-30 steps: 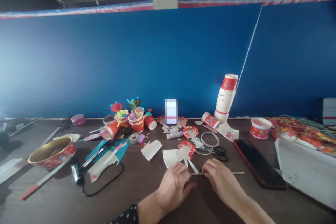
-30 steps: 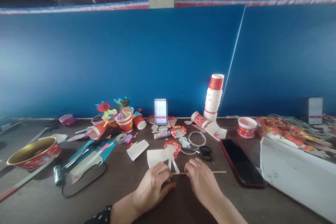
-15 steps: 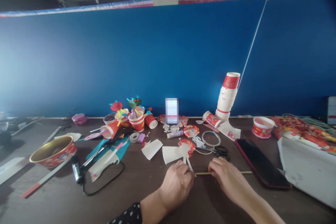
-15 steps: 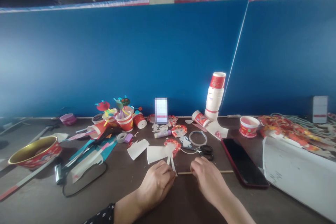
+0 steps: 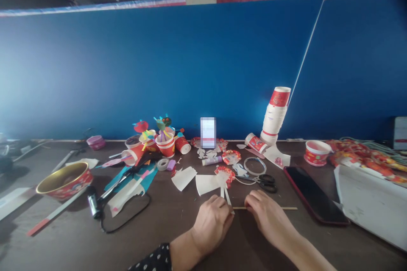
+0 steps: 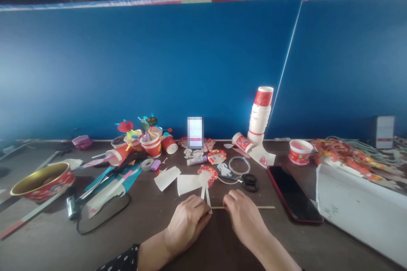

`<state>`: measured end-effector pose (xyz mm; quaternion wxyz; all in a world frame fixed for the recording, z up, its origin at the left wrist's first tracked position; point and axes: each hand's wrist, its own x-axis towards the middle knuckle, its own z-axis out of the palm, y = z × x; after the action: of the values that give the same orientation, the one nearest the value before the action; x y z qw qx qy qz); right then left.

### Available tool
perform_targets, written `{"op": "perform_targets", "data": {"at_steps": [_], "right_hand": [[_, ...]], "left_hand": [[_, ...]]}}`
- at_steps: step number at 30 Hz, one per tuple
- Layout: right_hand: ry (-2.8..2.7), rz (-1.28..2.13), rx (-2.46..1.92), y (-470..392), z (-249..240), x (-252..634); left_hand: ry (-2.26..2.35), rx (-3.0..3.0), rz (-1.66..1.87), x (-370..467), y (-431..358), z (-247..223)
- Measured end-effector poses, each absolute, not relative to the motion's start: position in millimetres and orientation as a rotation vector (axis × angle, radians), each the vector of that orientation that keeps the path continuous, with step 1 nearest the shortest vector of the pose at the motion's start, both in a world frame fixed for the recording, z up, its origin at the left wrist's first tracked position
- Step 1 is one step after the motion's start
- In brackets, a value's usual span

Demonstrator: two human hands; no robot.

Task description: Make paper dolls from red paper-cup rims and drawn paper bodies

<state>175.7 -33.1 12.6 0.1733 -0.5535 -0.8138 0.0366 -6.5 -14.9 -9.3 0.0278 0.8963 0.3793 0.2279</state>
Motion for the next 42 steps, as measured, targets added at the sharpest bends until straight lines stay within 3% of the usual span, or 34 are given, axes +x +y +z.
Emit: {"op": "perform_targets", "data": {"at_steps": [19, 42], "right_hand": [[-2.31, 0.131, -1.483, -35, 14, 174], [-2.158, 0.398, -1.536, -28, 6, 145]], "left_hand": [[1.226, 2.574, 0.663, -6, -15, -7], [1.23, 2.502, 0.745, -10, -18, -5]]}}
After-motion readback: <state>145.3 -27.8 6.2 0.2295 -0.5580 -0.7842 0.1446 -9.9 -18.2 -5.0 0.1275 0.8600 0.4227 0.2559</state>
